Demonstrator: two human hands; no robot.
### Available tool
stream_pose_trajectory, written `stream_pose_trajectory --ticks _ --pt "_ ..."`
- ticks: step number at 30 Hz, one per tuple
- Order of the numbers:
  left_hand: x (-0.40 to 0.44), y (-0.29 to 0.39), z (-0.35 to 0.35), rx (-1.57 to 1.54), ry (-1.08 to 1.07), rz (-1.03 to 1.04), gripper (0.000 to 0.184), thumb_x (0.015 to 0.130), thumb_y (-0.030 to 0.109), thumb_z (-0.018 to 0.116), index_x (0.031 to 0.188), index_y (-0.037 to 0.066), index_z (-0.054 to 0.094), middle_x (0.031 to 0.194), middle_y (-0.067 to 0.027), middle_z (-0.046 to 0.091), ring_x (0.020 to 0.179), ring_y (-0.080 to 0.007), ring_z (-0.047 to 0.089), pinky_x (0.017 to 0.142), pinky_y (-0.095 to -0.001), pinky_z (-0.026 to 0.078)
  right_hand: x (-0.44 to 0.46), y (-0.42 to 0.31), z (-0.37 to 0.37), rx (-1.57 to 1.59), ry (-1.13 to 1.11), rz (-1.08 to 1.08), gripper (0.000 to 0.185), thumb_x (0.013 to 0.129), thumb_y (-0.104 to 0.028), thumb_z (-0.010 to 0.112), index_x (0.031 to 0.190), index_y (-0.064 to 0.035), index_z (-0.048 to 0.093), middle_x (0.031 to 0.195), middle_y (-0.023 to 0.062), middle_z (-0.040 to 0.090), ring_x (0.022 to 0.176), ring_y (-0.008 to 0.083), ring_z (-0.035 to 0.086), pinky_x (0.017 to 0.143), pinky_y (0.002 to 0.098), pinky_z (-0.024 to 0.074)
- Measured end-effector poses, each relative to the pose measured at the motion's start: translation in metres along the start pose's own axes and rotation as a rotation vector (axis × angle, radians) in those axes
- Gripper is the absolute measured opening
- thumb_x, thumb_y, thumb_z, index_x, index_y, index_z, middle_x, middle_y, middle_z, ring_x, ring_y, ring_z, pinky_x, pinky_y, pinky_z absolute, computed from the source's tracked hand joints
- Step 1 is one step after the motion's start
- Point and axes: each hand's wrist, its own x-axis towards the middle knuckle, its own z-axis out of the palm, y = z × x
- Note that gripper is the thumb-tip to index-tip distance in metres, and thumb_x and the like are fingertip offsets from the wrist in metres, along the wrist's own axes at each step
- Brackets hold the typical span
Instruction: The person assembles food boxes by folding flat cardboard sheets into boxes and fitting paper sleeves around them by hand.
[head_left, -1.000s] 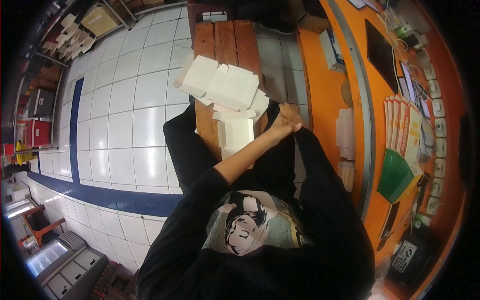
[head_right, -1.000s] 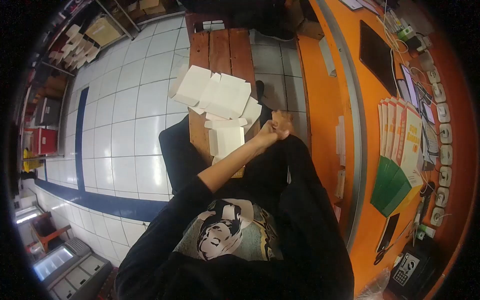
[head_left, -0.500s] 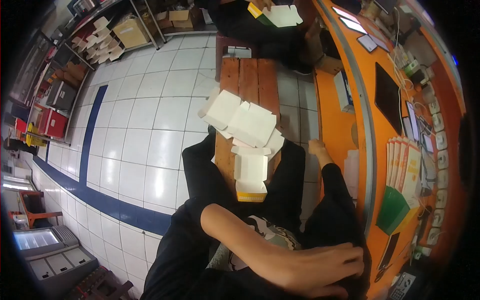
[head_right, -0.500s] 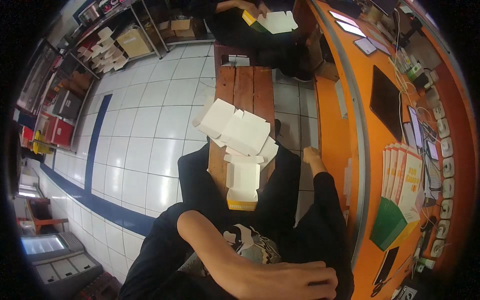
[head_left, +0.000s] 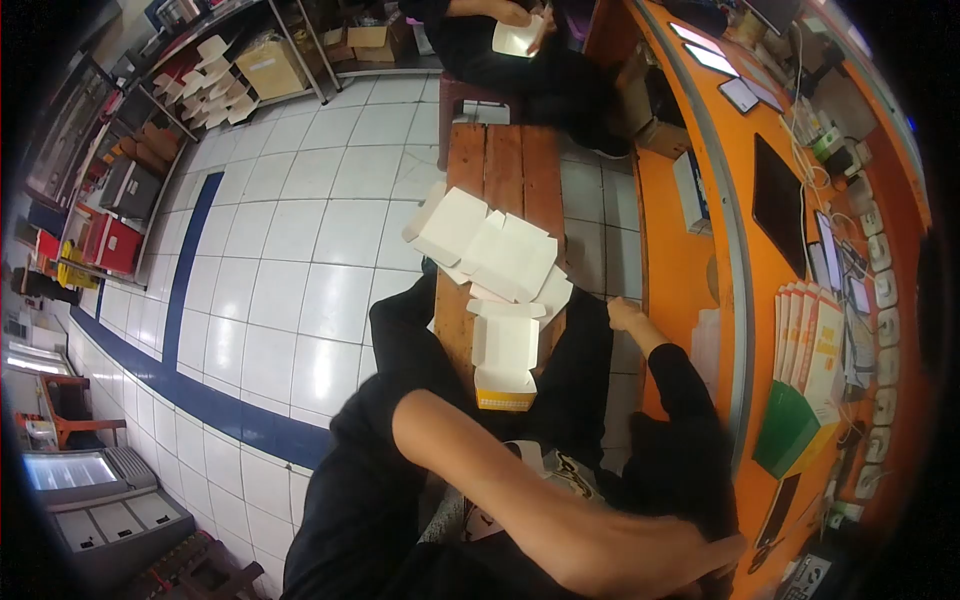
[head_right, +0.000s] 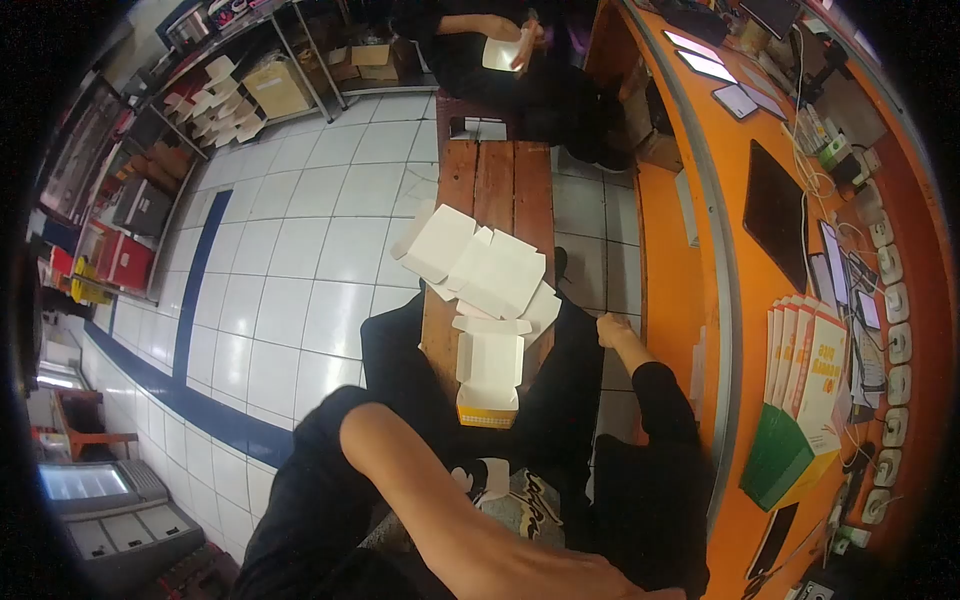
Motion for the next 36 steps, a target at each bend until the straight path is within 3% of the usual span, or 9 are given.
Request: stream_pose_trajectory --ticks 4,6,15,17,21,23,26,30,36 --pt "0.003 0.001 -0.004 0.343 -0.160 0.008 0.023 0.087 0.017 0.054 0.093 -0.006 0.049 0.072 -0.0240 0.058 0.071 -0.0368 0.060 0.059 -0.0410 0.047 -0.004 -0.003 0.004 0.036 0.036 -0.013 0.037 0.079 -0.005 0.060 0.114 0.0065 0.055 0.116 0.0247 0.056 0.106 0.0358 0.057 0.092 0.0450 0.0460" --pt "0.014 -0.015 0.004 0.466 -0.005 0.340 0.024 0.083 0.018 0.056 0.087 -0.006 0.055 0.072 -0.0234 0.059 0.072 -0.0359 0.061 0.061 -0.0427 0.047 -0.008 -0.007 0.002 0.088 0.076 0.021 0.043 0.078 -0.005 0.061 0.119 0.0065 0.050 0.121 0.0243 0.053 0.109 0.0357 0.055 0.095 0.0453 0.0438" --pt "0.076 -0.050 0.073 0.610 -0.059 0.493 0.021 0.080 0.019 0.055 0.079 -0.002 0.058 0.081 -0.0195 0.062 0.072 -0.0354 0.061 0.061 -0.0435 0.047 0.019 -0.014 -0.010 -0.190 -0.151 -0.033 0.039 0.074 -0.009 0.065 0.110 0.0037 0.058 0.112 0.0194 0.060 0.104 0.0322 0.059 0.086 0.0426 0.0497" --pt "0.059 -0.062 0.059 0.430 0.015 1.013 0.022 0.078 0.020 0.057 0.081 -0.001 0.060 0.081 -0.0187 0.062 0.073 -0.0342 0.061 0.060 -0.0411 0.047 0.013 -0.013 -0.013 -0.174 -0.089 -0.039 0.035 0.074 -0.009 0.065 0.106 0.0035 0.061 0.110 0.0189 0.061 0.102 0.0315 0.060 0.085 0.0418 0.0503" --pt "0.008 -0.064 0.024 0.216 0.048 0.770 0.019 0.082 0.019 0.058 0.089 0.002 0.063 0.086 -0.0134 0.064 0.072 -0.0260 0.062 0.060 -0.0352 0.047 0.003 -0.010 -0.017 -0.149 -0.040 -0.054 0.031 0.069 -0.003 0.062 0.099 0.0051 0.062 0.097 0.0210 0.064 0.093 0.0333 0.064 0.076 0.0395 0.0531" --pt "-0.012 -0.109 0.004 0.378 0.147 0.620 0.034 0.082 0.018 0.063 0.104 -0.002 0.048 0.097 -0.0173 0.048 0.091 -0.0348 0.050 0.078 -0.0418 0.042 0.007 -0.005 -0.022 -0.134 -0.040 -0.082 0.027 0.070 -0.003 0.062 0.096 0.0043 0.064 0.096 0.0208 0.065 0.093 0.0336 0.063 0.076 0.0400 0.0530" --pt "-0.022 -0.112 -0.009 0.337 0.066 0.379 0.034 0.083 0.017 0.062 0.106 -0.002 0.048 0.101 -0.0176 0.049 0.095 -0.0344 0.050 0.080 -0.0420 0.042 0.015 0.007 -0.031 -0.120 -0.026 -0.134 0.022 0.070 -0.004 0.061 0.090 0.0029 0.066 0.094 0.0210 0.065 0.092 0.0346 0.063 0.075 0.0411 0.0529" --pt "-0.007 -0.134 -0.009 0.091 0.066 0.465 0.029 0.086 0.017 0.060 0.106 -0.001 0.048 0.099 -0.0161 0.050 0.092 -0.0304 0.052 0.077 -0.0390 0.042 0.025 0.010 -0.088 -0.101 0.149 -0.193 0.025 0.070 -0.006 0.059 0.093 0.0023 0.066 0.097 0.0221 0.064 0.092 0.0353 0.063 0.076 0.0422 0.0521" --pt "0.031 -0.178 -0.014 -0.095 0.029 0.579 0.037 0.092 0.035 0.052 0.085 -0.002 0.054 0.063 -0.0105 0.053 0.059 -0.0227 0.056 0.056 -0.0333 0.042 0.025 -0.015 -0.195 -0.201 0.315 -0.199 0.028 0.072 -0.005 0.056 0.099 -0.0025 0.064 0.105 0.0197 0.062 0.097 0.0352 0.061 0.081 0.0436 0.0497"
